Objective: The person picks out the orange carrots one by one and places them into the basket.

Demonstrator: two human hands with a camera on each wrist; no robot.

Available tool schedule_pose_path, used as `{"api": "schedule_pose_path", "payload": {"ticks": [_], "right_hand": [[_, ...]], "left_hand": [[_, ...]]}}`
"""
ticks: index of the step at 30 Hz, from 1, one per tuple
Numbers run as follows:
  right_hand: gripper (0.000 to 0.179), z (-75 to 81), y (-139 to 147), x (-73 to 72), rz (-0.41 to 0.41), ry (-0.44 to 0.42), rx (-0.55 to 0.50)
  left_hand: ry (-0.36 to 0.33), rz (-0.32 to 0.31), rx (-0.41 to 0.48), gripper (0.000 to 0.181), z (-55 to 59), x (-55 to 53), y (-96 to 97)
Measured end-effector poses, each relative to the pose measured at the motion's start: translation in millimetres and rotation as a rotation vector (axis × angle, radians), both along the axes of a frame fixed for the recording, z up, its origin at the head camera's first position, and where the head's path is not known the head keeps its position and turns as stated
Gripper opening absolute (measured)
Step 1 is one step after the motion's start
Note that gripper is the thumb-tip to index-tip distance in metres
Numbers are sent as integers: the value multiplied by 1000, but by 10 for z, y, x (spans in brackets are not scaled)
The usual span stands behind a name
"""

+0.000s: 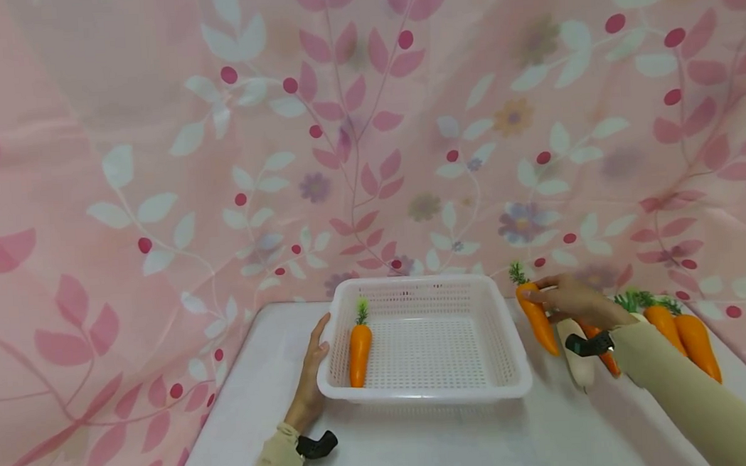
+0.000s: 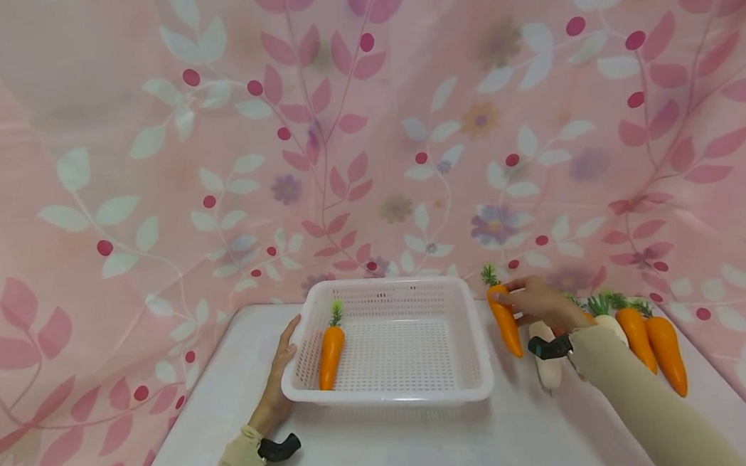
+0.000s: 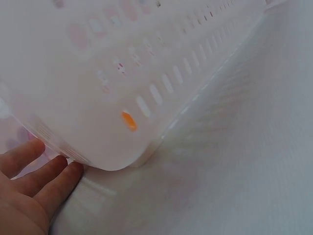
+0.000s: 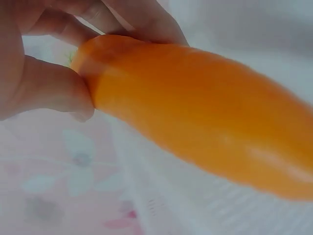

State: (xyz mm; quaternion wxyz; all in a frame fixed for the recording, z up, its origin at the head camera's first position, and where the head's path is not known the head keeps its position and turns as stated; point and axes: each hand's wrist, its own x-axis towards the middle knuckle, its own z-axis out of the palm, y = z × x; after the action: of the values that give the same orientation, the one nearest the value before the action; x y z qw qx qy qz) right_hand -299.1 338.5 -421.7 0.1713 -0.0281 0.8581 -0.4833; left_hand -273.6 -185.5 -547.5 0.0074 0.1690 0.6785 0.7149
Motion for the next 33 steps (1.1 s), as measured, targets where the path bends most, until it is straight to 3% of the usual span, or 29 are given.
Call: {"api": "schedule_pose_path", "payload": {"ticks": [14,21,33], "right_hand": [[69,296,-143,-115,-10,-35,-237],[66,311,-313,-145,9,9,-292],[59,260,-740,-216,59,0,-366]], "left_hand": [[-1,24,-17,57,-4,1,2],[-9,9,0,58,-17,26,-1],[-3,-2,3,58,-40,5,-2]]}}
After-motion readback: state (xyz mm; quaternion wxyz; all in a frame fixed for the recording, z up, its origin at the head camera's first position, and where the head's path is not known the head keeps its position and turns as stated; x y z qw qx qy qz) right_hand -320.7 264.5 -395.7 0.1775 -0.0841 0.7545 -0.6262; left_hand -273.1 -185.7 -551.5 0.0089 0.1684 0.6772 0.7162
